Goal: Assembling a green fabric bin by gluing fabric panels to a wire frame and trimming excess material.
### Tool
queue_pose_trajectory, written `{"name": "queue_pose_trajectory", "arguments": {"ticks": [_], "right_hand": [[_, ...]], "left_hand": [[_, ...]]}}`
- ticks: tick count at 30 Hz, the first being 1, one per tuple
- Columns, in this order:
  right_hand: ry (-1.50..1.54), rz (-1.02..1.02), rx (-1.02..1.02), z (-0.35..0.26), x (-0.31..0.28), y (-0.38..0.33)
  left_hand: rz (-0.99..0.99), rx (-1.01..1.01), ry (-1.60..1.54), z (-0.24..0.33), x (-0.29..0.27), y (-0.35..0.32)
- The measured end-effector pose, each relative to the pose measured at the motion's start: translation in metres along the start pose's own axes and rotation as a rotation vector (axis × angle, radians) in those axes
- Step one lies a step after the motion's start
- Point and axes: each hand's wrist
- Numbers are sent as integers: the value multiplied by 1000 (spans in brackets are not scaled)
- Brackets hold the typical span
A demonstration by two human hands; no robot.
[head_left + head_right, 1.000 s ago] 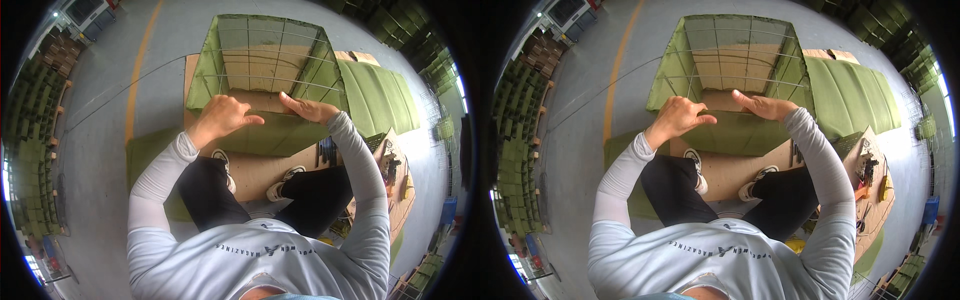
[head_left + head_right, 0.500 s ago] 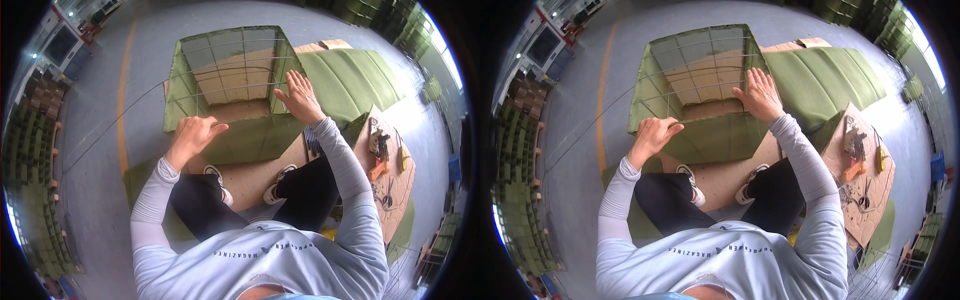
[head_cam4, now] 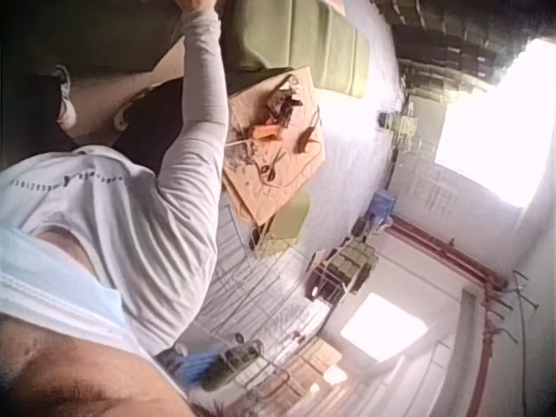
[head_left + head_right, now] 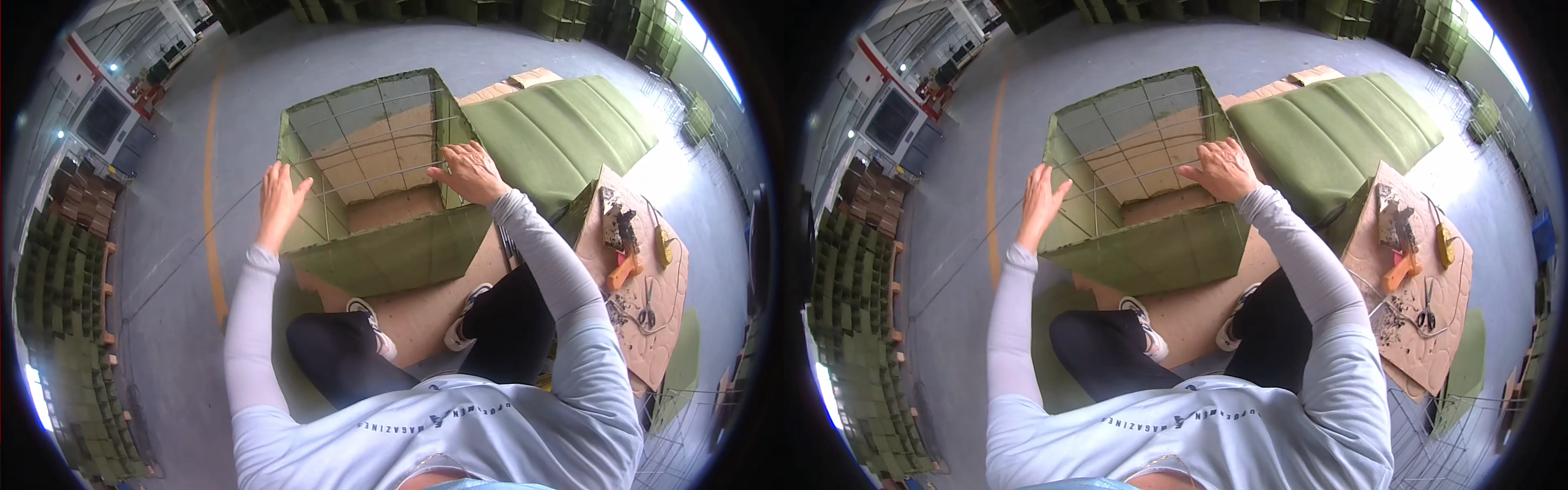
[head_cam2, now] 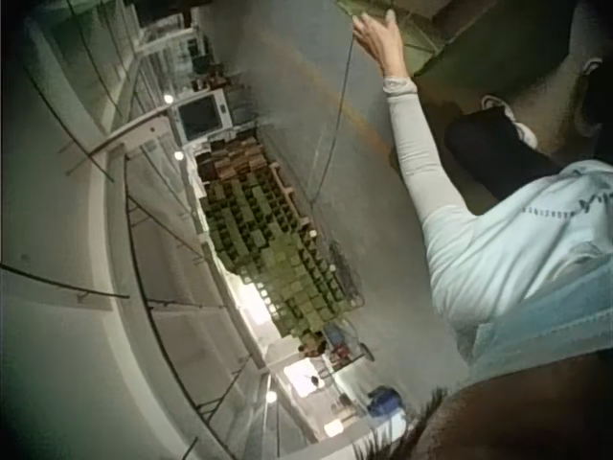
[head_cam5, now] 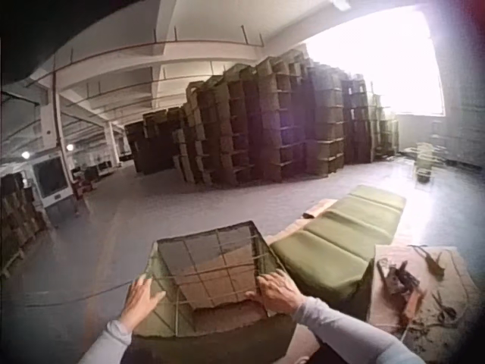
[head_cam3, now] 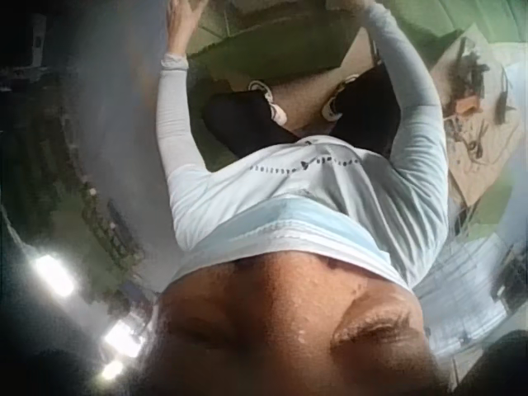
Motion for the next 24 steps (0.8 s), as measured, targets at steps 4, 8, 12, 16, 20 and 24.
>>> {"name": "queue_pose_trajectory", "arguments": {"ticks": [4,8,12,16,20,24], "right_hand": [[409,195,21,-7,3,9],[465,503,92,-12,-67,-28],[303,690,339,43,-123,-150],[21,857,684,85,-155,-265],[-315,1105,1133,95,-208,-473],[-508,904,1338,93,-227,-586]], "left_hand": [[-92,49,152,-19,12,22],[-265,-285,-144,-2,-15,42],[-224,-149,-338,9,14,44],[-248,-89,-94,-48,0,22],[-255,106,-196,-88,62,39],[-234,108,-170,-67,49,48]]}}
Point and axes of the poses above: each hand's wrist, its own y-axis towards the middle knuckle, its own x-axis out of the palm, z = x × y, and after that the axes turned 15 degrees about y, right-handed
